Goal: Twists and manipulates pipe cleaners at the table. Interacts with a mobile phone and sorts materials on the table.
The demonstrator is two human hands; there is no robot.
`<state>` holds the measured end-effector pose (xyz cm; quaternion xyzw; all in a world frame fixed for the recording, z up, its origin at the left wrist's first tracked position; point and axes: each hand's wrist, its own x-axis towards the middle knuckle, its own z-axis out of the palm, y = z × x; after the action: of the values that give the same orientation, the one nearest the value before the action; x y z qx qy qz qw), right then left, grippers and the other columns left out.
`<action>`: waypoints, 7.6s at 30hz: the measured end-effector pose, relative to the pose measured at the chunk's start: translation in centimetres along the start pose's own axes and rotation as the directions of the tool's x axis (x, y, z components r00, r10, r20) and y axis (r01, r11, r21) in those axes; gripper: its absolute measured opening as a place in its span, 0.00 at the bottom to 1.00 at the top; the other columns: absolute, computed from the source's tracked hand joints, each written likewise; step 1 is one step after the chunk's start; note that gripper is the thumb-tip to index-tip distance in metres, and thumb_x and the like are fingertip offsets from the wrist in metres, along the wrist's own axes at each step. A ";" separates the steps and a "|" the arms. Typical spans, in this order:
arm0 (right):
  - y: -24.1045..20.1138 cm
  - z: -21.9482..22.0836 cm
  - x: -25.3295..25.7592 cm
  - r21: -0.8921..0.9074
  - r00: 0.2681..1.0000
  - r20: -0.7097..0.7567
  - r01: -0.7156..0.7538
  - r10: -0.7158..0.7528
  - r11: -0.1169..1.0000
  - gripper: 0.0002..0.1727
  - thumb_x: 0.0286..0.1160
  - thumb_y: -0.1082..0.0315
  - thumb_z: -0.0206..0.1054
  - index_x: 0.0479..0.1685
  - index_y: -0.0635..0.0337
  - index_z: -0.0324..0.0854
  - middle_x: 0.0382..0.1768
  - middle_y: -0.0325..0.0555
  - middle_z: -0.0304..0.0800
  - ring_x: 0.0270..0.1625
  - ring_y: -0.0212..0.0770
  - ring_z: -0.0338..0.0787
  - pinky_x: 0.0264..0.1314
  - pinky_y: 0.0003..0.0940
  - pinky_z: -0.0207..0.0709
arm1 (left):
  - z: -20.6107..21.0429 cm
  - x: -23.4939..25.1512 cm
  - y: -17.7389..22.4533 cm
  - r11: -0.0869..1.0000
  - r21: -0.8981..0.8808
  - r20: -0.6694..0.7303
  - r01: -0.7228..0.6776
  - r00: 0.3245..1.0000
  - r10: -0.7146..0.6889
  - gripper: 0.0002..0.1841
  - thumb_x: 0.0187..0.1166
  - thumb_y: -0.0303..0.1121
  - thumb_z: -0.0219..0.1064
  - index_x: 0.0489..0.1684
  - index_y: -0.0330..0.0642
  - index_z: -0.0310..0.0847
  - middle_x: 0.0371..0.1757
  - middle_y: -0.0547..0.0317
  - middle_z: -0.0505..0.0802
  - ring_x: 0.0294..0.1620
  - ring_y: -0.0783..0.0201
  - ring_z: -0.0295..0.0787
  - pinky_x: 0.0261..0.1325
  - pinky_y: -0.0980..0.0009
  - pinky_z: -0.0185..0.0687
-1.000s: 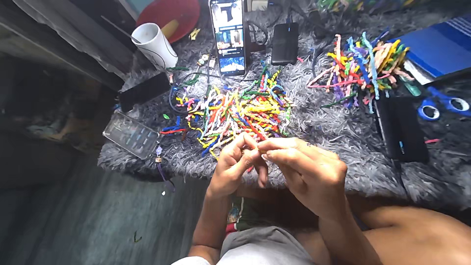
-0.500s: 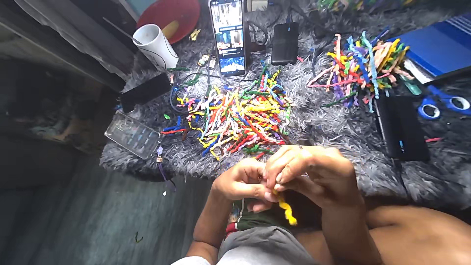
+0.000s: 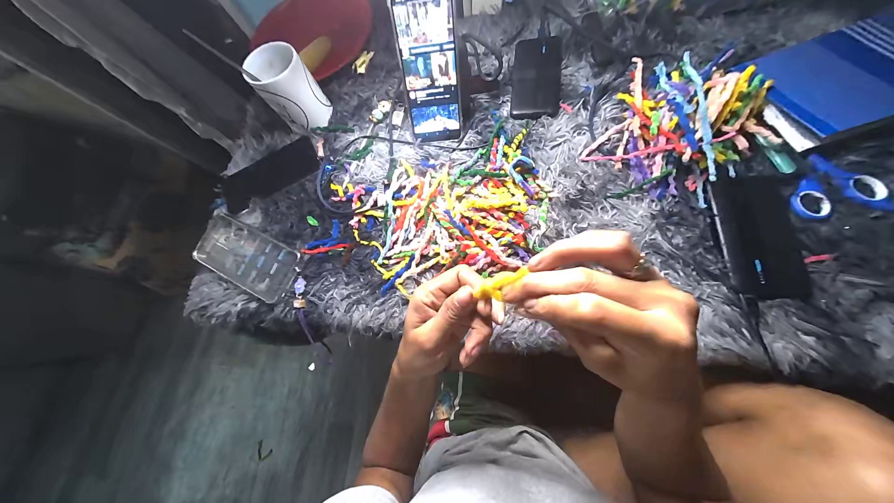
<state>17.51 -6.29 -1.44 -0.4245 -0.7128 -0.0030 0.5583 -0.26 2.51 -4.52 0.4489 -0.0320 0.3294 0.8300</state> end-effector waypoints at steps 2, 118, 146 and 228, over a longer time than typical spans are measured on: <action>0.3 -0.2 0.1 0.045 1.000 -0.013 -0.007 0.007 0.999 0.07 0.81 0.71 0.68 0.34 0.57 0.89 0.45 0.38 0.97 0.70 0.35 0.84 0.82 0.33 0.63 | 0.0 -0.1 -0.4 0.991 -0.135 0.025 0.011 1.000 -0.007 0.12 0.89 0.37 0.59 0.53 0.45 0.89 0.32 0.67 0.96 0.26 0.83 0.87 0.33 0.88 0.81; 3.2 0.4 -0.4 0.235 0.909 -0.303 -0.221 0.287 0.947 0.07 0.79 0.74 0.70 0.46 0.53 0.80 0.47 0.30 0.95 0.51 0.27 0.96 0.55 0.25 0.92 | 0.6 2.9 -1.8 0.598 0.796 -0.174 -0.094 0.911 0.375 0.06 0.85 0.27 0.62 0.50 0.46 0.83 0.45 0.77 0.92 0.45 0.83 0.89 0.51 0.80 0.87; -0.7 0.5 -0.2 0.403 0.910 0.139 -0.412 0.391 0.817 0.10 0.84 0.70 0.62 0.38 0.66 0.85 0.21 0.33 0.85 0.23 0.18 0.82 0.26 0.13 0.79 | -0.2 4.3 -2.8 -0.106 0.994 0.062 0.002 0.801 0.596 0.07 0.76 0.23 0.71 0.45 0.28 0.90 0.40 0.48 0.95 0.41 0.70 0.93 0.51 0.78 0.87; -1.6 3.7 -1.1 0.671 0.886 -0.198 -0.189 0.418 0.717 0.04 0.83 0.66 0.67 0.45 0.52 0.87 0.47 0.26 0.85 0.53 0.18 0.85 0.56 0.14 0.81 | 3.2 1.1 -0.8 0.967 -0.211 0.110 0.146 0.986 -0.125 0.09 0.85 0.35 0.64 0.38 0.47 0.91 0.25 0.77 0.88 0.20 0.89 0.75 0.22 0.91 0.63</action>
<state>13.63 -6.20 -2.91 -0.3167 -0.4843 0.2582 0.7736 1.83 0.34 -2.84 0.3717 -0.0770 0.2442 0.8924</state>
